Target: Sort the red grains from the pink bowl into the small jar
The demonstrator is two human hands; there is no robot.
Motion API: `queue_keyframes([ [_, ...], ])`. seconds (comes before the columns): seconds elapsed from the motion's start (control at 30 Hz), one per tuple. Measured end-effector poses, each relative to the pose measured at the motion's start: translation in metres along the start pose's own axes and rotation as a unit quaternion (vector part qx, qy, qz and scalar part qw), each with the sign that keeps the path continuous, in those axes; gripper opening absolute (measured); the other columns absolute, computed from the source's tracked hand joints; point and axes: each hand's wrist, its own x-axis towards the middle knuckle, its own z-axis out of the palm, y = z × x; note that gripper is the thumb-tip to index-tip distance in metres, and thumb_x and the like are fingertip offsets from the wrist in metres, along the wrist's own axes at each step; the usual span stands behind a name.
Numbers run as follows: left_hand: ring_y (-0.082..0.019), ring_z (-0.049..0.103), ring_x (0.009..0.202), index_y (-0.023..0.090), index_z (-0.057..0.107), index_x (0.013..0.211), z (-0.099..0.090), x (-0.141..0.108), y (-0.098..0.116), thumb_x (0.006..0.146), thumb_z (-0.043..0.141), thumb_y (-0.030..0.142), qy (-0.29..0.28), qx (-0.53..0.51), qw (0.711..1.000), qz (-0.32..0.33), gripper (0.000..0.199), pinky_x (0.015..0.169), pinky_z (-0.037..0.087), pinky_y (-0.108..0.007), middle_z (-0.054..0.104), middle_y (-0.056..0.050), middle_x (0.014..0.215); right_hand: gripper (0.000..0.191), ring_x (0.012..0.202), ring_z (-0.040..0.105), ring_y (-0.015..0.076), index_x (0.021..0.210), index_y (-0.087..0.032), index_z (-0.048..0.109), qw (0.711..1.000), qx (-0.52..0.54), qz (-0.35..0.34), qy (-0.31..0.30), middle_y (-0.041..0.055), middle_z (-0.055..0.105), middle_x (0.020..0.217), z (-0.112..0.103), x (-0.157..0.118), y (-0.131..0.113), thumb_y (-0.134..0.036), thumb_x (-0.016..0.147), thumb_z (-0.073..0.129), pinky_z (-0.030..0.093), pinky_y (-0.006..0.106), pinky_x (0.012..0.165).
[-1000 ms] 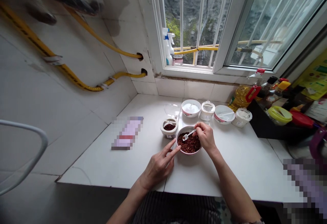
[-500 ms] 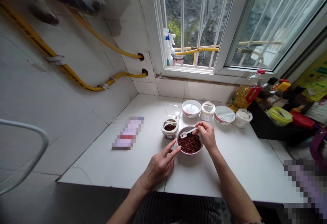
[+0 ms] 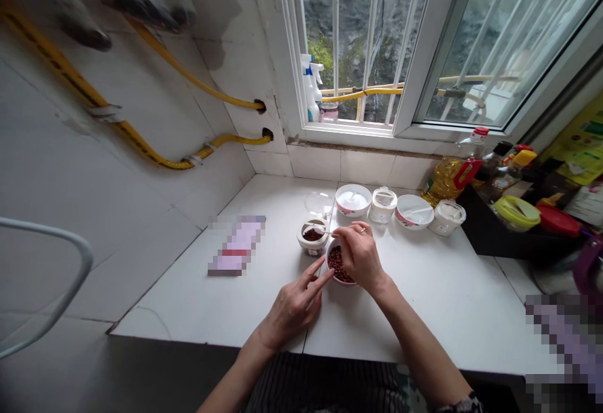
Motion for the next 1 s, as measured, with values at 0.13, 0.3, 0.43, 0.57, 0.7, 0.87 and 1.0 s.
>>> queue_keyframes([
  [0.13, -0.022, 0.07, 0.102, 0.018, 0.037, 0.152, 0.001, -0.001, -0.001, 0.085, 0.043, 0.002, 0.001, 0.004, 1.0, 0.002, 0.069, 0.082, 0.062, -0.032, 0.047, -0.02, 0.149, 0.018, 0.082, 0.066, 0.0255, 0.089, -0.025, 0.065, 0.992, -0.005, 0.117, 0.041, 0.0038, 0.073, 0.071, -0.018, -0.003, 0.013, -0.024, 0.091, 0.047, 0.047, 0.042, 0.089],
  [0.3, -0.022, 0.07, 0.101, 0.017, 0.04, 0.15, 0.001, 0.0, 0.0, 0.086, 0.044, 0.002, 0.009, 0.001, 1.0, 0.002, 0.066, 0.079, 0.062, -0.032, 0.049, -0.021, 0.147, 0.017, 0.078, 0.065, 0.0244, 0.077, -0.026, 0.063, 0.988, -0.017, 0.151, -0.024, 0.0008, 0.071, 0.063, -0.017, -0.011, 0.03, -0.02, 0.084, 0.048, 0.045, 0.041, 0.091],
  [0.43, -0.022, 0.07, 0.105, 0.018, 0.038, 0.15, 0.001, 0.001, 0.0, 0.086, 0.043, 0.002, 0.008, -0.002, 1.0, 0.001, 0.067, 0.081, 0.062, -0.032, 0.048, -0.021, 0.148, 0.019, 0.082, 0.066, 0.0247, 0.075, -0.026, 0.064, 0.987, 0.004, 0.15, -0.055, 0.0011, 0.071, 0.063, -0.009, -0.013, 0.032, -0.02, 0.084, 0.047, 0.045, 0.041, 0.092],
  [0.57, -0.021, 0.071, 0.1, 0.019, 0.034, 0.153, 0.0, 0.0, 0.0, 0.086, 0.043, 0.002, -0.004, -0.002, 1.0, -0.002, 0.069, 0.081, 0.062, -0.032, 0.048, -0.02, 0.148, 0.018, 0.078, 0.066, 0.0249, 0.075, -0.026, 0.064, 0.98, 0.009, 0.199, -0.026, 0.0002, 0.072, 0.059, -0.013, -0.012, 0.032, -0.022, 0.082, 0.048, 0.045, 0.042, 0.091],
  [0.7, -0.022, 0.071, 0.101, 0.02, 0.034, 0.153, 0.0, 0.0, 0.0, 0.087, 0.043, 0.003, -0.003, 0.001, 1.0, -0.004, 0.069, 0.079, 0.062, -0.031, 0.048, -0.02, 0.148, 0.015, 0.067, 0.066, 0.0229, 0.075, -0.025, 0.064, 0.967, 0.052, 0.248, -0.009, -0.0007, 0.072, 0.057, -0.02, -0.01, 0.032, -0.028, 0.081, 0.05, 0.047, 0.04, 0.086],
  [0.87, -0.021, 0.071, 0.099, 0.018, 0.041, 0.149, -0.001, 0.001, 0.001, 0.087, 0.042, 0.002, -0.001, 0.0, 1.0, -0.003, 0.064, 0.079, 0.062, -0.033, 0.049, -0.02, 0.147, 0.015, 0.056, 0.066, 0.0205, 0.074, -0.023, 0.063, 0.943, 0.137, 0.303, -0.004, -0.0008, 0.069, 0.054, -0.02, -0.008, 0.029, -0.032, 0.077, 0.051, 0.049, 0.032, 0.065],
  [1.0, -0.021, 0.07, 0.101, 0.017, 0.043, 0.147, -0.001, 0.002, 0.001, 0.087, 0.042, 0.002, 0.0, 0.003, 1.0, -0.003, 0.063, 0.079, 0.062, -0.032, 0.049, -0.021, 0.147, 0.014, 0.055, 0.066, 0.0199, 0.072, -0.022, 0.062, 0.922, 0.183, 0.34, 0.009, -0.0004, 0.068, 0.053, -0.019, -0.007, 0.03, -0.034, 0.074, 0.054, 0.052, 0.032, 0.064],
])
